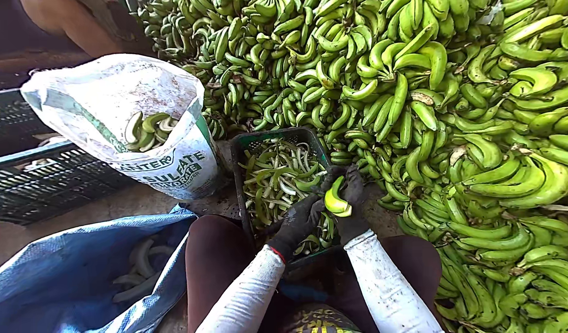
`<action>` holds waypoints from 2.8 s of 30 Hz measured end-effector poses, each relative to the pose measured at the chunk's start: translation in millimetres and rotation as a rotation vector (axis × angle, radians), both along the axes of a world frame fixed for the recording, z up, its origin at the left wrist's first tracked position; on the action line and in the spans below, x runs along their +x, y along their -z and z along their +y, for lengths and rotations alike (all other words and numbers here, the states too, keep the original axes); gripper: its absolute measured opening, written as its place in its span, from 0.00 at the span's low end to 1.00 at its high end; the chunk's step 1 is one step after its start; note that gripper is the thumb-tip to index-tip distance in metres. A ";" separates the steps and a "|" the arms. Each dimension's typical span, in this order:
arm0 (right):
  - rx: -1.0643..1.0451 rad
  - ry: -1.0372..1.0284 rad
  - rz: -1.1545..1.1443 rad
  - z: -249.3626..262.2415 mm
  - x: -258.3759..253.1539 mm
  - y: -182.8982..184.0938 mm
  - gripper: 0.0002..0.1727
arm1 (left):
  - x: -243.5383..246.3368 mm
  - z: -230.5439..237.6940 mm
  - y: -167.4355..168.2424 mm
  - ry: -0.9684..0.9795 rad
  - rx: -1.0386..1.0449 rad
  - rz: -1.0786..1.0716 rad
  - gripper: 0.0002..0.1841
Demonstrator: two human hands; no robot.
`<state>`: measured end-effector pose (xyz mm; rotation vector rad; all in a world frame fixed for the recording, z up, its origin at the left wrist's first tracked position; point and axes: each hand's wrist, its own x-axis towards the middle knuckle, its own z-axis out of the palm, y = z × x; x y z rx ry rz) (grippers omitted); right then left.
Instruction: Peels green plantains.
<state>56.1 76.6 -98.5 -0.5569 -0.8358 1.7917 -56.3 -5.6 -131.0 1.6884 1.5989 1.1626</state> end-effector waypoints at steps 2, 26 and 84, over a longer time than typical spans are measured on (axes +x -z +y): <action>-0.056 -0.010 0.001 -0.5 -0.6 2.6 0.38 | -2.6 -0.3 2.8 0.007 -0.022 0.039 0.31; -0.273 -1.137 -0.703 -29.8 29.0 -12.6 0.18 | -94.9 12.5 -23.1 -0.221 -0.514 0.475 0.25; 0.144 0.231 -0.320 45.4 -24.8 -37.6 0.30 | -37.6 8.1 -49.5 -0.035 0.015 -0.393 0.27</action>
